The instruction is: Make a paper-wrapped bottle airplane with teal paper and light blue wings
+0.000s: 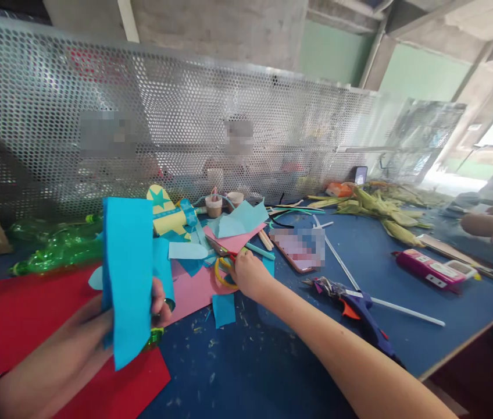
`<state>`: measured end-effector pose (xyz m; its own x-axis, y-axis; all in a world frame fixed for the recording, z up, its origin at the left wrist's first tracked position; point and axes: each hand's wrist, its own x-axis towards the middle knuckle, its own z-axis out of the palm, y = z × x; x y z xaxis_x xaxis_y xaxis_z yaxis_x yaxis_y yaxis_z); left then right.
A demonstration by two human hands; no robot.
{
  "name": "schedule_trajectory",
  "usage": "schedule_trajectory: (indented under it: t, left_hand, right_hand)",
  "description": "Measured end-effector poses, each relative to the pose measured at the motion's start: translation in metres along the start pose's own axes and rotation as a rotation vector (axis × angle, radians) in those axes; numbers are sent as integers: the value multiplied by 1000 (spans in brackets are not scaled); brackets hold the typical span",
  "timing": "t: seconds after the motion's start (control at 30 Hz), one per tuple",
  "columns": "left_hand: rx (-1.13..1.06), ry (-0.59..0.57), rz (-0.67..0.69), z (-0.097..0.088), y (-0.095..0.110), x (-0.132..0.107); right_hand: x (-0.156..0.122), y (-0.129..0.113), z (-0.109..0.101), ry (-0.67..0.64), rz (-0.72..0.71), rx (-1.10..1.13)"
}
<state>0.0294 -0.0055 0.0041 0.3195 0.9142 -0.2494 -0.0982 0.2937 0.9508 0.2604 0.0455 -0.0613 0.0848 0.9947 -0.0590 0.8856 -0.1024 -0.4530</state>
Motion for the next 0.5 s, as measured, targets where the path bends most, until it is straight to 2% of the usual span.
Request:
schedule_trajectory:
  t: [0.13,0.2,0.23,0.37,0.5]
  left_hand:
    - [-2,83,55,-3,15,14]
    - [43,223,62,-1,24,25]
    - [48,258,76,1,28,31]
    - [47,294,116,9,38,57]
    - [89,295,148,6,32,81]
  right_hand:
    - [5,11,-3,-22,19,216]
    - [7,16,-4,-45,38,365]
    - [7,17,-4,-59,49,446]
    - [0,12,-6,-73,33,779]
    - [-12,0,-3,-50,-40,1047]
